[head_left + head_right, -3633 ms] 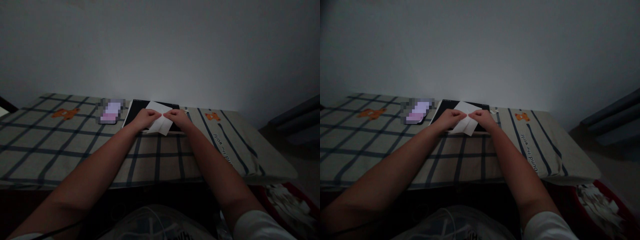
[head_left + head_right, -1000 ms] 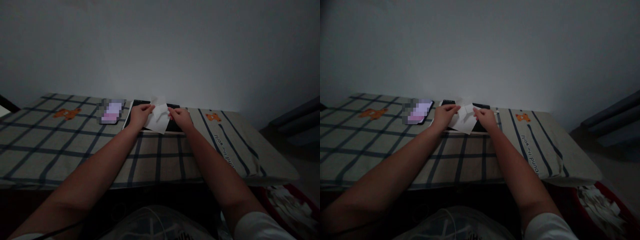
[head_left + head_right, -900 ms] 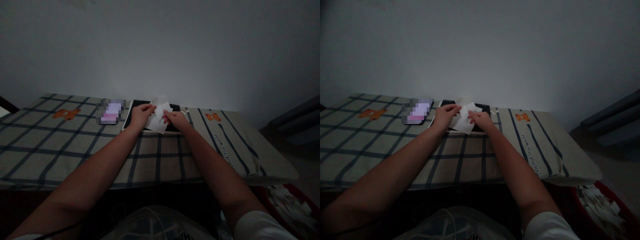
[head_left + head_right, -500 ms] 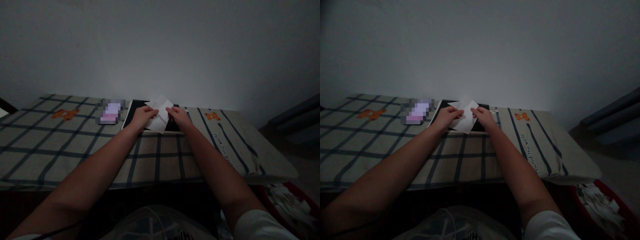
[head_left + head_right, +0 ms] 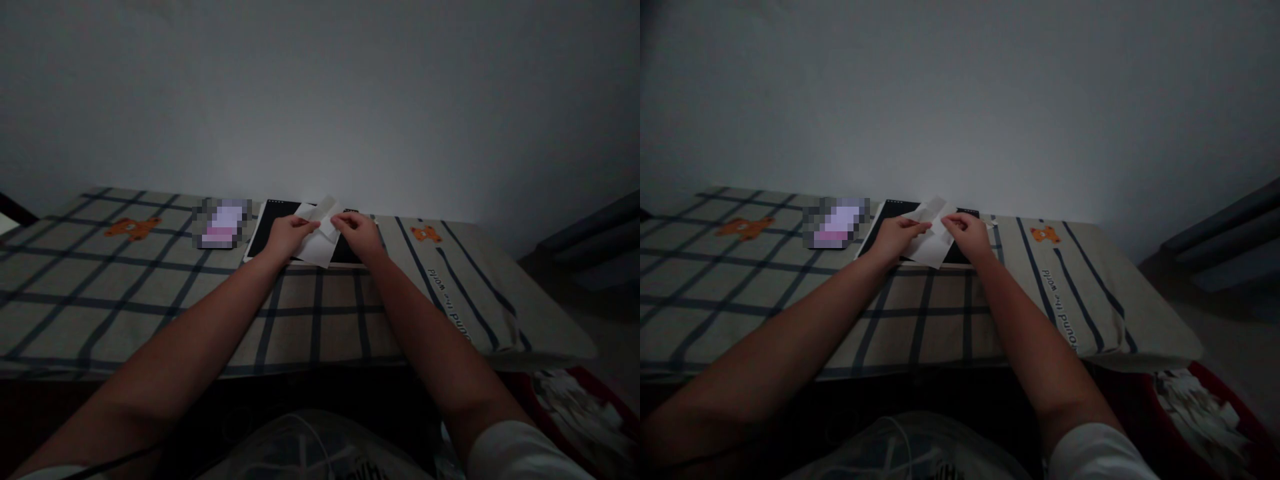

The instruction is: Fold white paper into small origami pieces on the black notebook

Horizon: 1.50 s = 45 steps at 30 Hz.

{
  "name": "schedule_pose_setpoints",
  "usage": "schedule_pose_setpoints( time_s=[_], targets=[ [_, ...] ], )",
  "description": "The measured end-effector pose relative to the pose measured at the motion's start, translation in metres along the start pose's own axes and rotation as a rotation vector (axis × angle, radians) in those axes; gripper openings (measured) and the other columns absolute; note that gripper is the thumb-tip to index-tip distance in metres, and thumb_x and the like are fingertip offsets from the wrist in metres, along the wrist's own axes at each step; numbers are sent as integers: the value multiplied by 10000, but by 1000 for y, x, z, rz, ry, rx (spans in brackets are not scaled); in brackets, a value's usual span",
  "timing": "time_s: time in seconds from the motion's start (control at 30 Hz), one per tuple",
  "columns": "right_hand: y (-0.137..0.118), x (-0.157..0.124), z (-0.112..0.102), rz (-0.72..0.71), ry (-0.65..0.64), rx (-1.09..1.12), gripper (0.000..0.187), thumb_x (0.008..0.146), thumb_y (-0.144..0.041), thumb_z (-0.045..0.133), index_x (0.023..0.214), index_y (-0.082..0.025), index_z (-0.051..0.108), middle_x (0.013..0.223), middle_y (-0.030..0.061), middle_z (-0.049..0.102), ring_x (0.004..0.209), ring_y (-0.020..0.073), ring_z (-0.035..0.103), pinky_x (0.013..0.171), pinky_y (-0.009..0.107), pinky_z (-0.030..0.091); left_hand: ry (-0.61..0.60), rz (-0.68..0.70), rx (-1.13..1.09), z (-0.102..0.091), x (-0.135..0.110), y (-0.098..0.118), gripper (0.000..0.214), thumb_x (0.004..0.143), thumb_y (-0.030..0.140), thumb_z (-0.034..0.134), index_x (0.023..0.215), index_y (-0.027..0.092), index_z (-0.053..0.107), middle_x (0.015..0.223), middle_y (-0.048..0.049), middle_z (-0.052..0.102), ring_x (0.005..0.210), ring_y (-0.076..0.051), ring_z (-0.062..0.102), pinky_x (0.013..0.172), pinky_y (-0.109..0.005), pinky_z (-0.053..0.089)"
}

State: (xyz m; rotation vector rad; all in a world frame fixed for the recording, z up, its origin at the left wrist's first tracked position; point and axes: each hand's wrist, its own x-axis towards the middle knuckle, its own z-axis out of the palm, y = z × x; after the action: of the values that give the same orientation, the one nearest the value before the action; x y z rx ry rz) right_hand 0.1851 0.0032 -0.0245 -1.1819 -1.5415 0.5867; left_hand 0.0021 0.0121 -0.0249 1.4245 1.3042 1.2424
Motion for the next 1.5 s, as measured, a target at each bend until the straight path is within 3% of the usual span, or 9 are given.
schedule_pose_setpoints(
  time_s=[0.2,0.3,0.37,0.43,0.5,0.7,0.97,1.23,1.5],
  targets=[
    [9,2,-1,-8,-94,-27,271,786,-449,633,831,-190,703,812,45,701,759,190,607,726,323,452,-91,-5,54,0,-2,3,368,688,465,756,864,143,735,768,-54,692,666,-166,576,599,-274,415],
    [8,3,-3,-9,-99,-104,259,787,-426,631,822,-182,709,764,42,685,703,181,578,667,312,427,44,263,139,-7,2,4,542,729,350,740,1228,169,633,1070,-86,684,864,-181,609,738,-283,458],
    [5,2,-3,-44,-128,-168,235,791,-399,633,796,-179,714,749,44,683,685,175,566,655,308,416,92,500,300,-13,4,6,566,766,321,719,1299,183,589,1188,-105,640,1000,-207,583,835,-314,451],
    [2,1,-3,-97,-176,-207,211,801,-372,631,774,-181,716,763,45,691,689,166,568,665,302,418,-1,686,518,-17,3,9,399,835,351,665,1207,208,660,1176,-93,652,1105,-243,541,954,-380,394],
    [0,0,-2,-152,-222,-236,197,817,-343,620,771,-180,719,784,46,701,707,161,579,681,296,423,-122,745,710,-19,2,11,295,901,367,590,1141,235,701,1127,-78,684,1109,-261,536,970,-421,360],
    [5,0,-3,-230,-261,-294,164,826,-283,622,775,-162,720,777,46,702,730,153,581,699,281,417,-249,668,929,-16,-1,11,249,924,348,552,999,214,748,984,-84,731,988,-263,595,873,-420,380],
    [4,-1,0,-275,-358,-290,159,827,-289,613,775,-161,692,777,33,687,727,147,560,684,266,404,-220,722,909,-15,-4,9,210,849,350,599,855,213,759,888,-66,726,936,-249,596,864,-412,378],
    [-1,3,-8,-189,-393,-289,203,870,-222,563,828,-147,748,861,68,743,802,173,632,748,293,444,-210,583,797,-16,-2,12,180,801,300,614,828,207,767,834,-41,748,881,-231,626,892,-414,393],
    [-1,1,-7,-171,-315,-312,147,837,-255,645,864,-188,773,894,57,761,840,176,653,787,303,468,-224,550,814,-14,0,6,292,863,435,588,821,211,769,788,-45,733,793,-202,626,814,-364,421]
  ],
)
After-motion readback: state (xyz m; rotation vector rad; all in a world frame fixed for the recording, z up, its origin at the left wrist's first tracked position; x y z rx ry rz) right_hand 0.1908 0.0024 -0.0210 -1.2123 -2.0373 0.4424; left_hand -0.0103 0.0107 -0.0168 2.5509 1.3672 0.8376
